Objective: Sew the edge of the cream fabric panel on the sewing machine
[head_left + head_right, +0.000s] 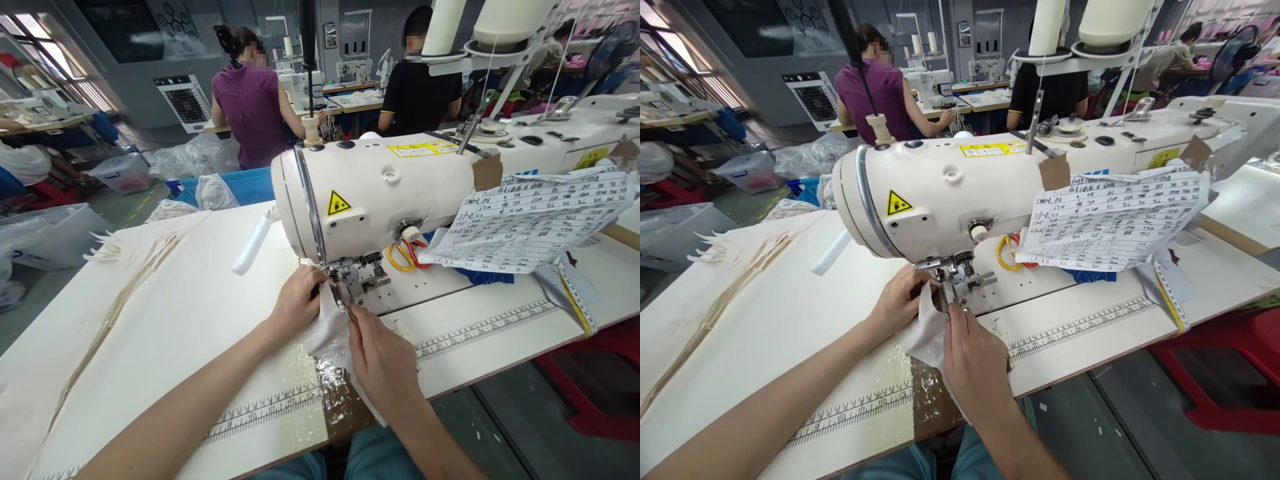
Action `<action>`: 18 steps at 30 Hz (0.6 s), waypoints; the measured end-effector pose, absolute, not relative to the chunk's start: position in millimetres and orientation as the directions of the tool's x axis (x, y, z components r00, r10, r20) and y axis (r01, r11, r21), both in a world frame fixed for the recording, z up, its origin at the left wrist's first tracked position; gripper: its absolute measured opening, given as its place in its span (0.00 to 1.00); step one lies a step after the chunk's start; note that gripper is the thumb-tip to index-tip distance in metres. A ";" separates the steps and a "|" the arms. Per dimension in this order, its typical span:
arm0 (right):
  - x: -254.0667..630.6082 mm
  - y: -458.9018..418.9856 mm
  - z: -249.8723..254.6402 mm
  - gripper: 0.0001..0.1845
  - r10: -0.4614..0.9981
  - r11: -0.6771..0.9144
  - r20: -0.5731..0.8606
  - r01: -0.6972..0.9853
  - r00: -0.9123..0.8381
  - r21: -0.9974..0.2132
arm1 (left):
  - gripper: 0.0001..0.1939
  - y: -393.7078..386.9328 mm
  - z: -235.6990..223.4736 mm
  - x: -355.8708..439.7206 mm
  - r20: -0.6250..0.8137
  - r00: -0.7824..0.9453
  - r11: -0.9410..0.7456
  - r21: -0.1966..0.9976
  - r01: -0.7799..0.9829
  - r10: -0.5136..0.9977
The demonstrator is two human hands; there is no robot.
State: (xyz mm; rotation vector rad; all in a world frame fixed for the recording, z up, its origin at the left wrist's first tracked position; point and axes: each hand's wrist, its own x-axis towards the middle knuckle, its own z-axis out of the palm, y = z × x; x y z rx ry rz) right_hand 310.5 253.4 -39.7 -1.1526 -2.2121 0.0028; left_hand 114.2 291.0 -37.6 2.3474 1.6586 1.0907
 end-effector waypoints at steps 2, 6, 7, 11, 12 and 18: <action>310.4 253.6 -39.8 0.17 0.740 0.611 0.534 0.741 -0.409 -0.280 | 0.08 290.6 -37.7 112.3 0.485 0.143 -0.407 0.499 0.765 0.863; 309.2 255.0 -39.9 0.15 0.757 0.586 0.518 0.764 -0.399 -0.270 | 0.09 289.2 -36.6 111.3 0.477 0.132 -0.397 0.511 0.762 0.869; 308.8 255.4 -40.0 0.15 0.761 0.581 0.512 0.769 -0.397 -0.267 | 0.09 289.0 -36.5 111.7 0.495 0.146 -0.410 0.482 0.774 0.857; 307.0 256.2 -40.2 0.15 0.768 0.575 0.495 0.777 -0.406 -0.255 | 0.08 289.2 -36.8 113.8 0.604 0.256 -0.495 0.267 0.827 0.754; 306.5 256.2 -40.0 0.15 0.769 0.574 0.492 0.779 -0.408 -0.251 | 0.08 289.2 -36.7 114.1 0.622 0.292 -0.516 0.212 0.830 0.726; 311.0 244.9 -36.0 0.17 0.765 0.573 0.491 0.788 -0.416 -0.225 | 0.12 282.5 -27.6 112.5 0.522 0.448 -0.592 0.143 0.793 0.726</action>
